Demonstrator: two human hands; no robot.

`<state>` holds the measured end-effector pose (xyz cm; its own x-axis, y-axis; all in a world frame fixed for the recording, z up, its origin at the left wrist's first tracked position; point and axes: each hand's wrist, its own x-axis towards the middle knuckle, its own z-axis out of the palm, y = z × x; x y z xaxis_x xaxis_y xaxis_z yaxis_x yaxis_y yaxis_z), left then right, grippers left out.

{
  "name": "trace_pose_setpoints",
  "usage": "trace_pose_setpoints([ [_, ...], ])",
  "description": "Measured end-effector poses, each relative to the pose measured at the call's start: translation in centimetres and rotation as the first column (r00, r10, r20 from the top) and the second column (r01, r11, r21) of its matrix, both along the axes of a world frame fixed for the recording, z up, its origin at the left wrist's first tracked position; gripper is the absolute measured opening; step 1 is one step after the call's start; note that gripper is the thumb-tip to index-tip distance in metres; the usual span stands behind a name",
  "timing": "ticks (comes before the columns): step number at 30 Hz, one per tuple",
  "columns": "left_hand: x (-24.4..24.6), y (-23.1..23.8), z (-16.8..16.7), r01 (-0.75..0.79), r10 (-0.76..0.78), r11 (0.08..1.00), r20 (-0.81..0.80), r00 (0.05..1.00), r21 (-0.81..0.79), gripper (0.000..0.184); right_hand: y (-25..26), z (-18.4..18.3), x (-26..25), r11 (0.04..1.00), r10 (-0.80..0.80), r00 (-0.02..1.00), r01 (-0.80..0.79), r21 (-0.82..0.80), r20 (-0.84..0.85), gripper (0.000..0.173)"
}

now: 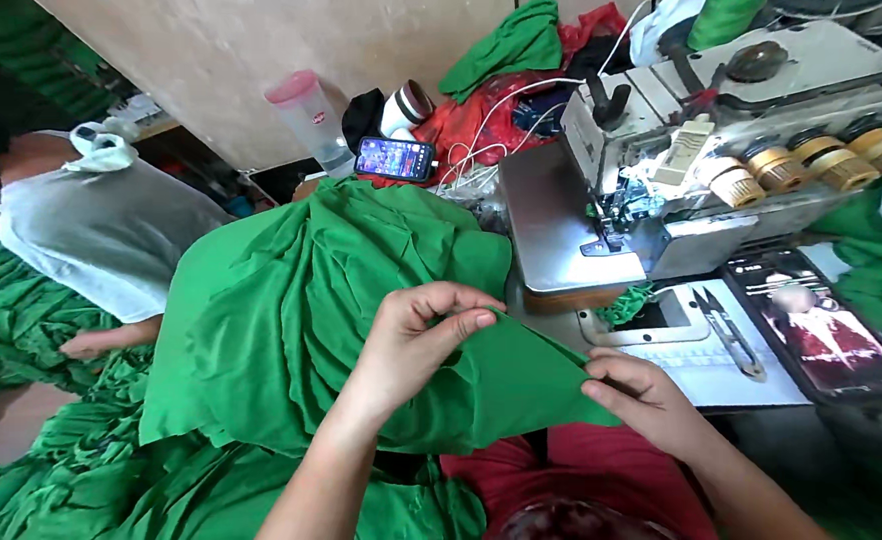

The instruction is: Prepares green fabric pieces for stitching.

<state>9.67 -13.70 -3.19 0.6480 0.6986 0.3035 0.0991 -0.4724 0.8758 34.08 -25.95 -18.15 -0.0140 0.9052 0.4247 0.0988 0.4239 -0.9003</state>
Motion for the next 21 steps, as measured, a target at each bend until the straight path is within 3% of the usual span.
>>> trace_pose_setpoints([
  [5,0.6,-0.5,-0.4,-0.048,0.047,0.999,0.008,0.999,0.026,0.008,-0.5,0.4,-0.2,0.994,-0.054,0.992,0.043,-0.099,-0.115,0.009],
  [9,0.3,-0.7,-0.1,-0.034,0.032,0.999,0.061,0.998,0.035,0.005,-0.5,1.0,-0.6,0.984,-0.106,0.971,0.071,-0.163,-0.216,0.021],
  [12,0.1,-0.5,-0.3,-0.067,0.064,0.996,0.055,0.996,0.063,0.006,-0.6,0.7,-0.5,0.985,-0.114,0.976,0.086,-0.151,-0.188,0.008],
  [17,-0.7,-1.1,-1.3,-0.286,0.354,0.877,-0.117,0.928,0.386,0.014,-0.8,1.0,-0.5,0.987,-0.100,0.978,0.075,-0.139,-0.182,0.008],
  [21,-0.2,-1.6,0.6,-0.255,0.295,0.938,-0.153,0.943,0.233,0.011,-0.4,2.2,0.2,0.999,-0.010,0.994,0.004,-0.049,-0.111,0.013],
])
